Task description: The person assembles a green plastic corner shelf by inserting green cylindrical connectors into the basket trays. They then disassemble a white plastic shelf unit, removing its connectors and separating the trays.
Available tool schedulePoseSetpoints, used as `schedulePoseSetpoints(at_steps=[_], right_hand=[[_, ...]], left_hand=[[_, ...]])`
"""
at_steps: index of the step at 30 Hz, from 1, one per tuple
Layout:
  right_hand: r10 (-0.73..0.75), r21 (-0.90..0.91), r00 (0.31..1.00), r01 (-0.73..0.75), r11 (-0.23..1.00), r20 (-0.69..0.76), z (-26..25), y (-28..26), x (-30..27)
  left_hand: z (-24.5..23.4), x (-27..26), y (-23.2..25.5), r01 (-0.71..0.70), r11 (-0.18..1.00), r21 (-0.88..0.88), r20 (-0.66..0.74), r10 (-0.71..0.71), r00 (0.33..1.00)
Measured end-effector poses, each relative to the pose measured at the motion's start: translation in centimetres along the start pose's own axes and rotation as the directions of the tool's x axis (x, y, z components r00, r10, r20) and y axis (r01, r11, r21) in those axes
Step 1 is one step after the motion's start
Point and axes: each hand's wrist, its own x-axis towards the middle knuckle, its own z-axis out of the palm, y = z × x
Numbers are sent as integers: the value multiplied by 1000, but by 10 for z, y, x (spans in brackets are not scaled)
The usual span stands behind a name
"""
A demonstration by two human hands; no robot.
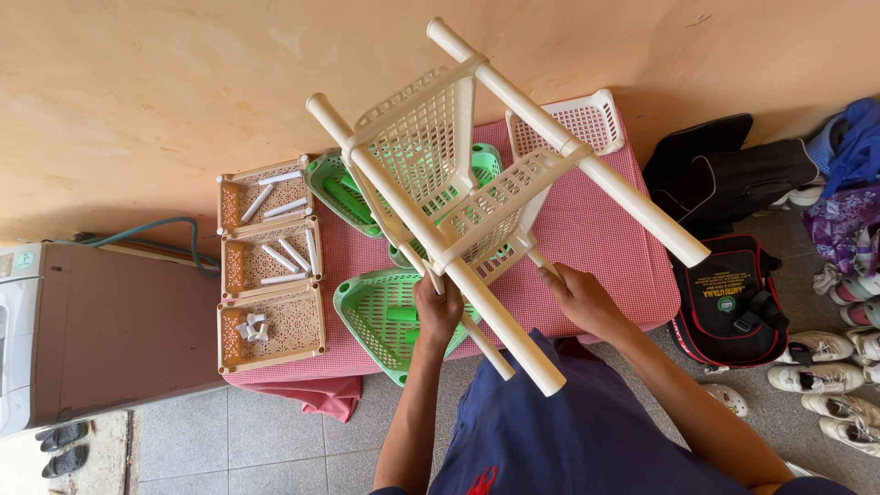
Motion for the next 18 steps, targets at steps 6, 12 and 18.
schedulePoseSetpoints(at_steps=[6,12,18], right_hand=[[-1,507,973,-120,853,231,5,10,4],[-146,826,880,-350,442,452,3,12,6],[-318,842,791,-537,49,523,7,15,6]], left_hand=[[-5,-1,3,-13,999,-39,-19,12,1000],[-6,-3,-3,107,993,-41,-9,-108,994],[-12,-2,-3,25,999,-31,-11,-25,1000]])
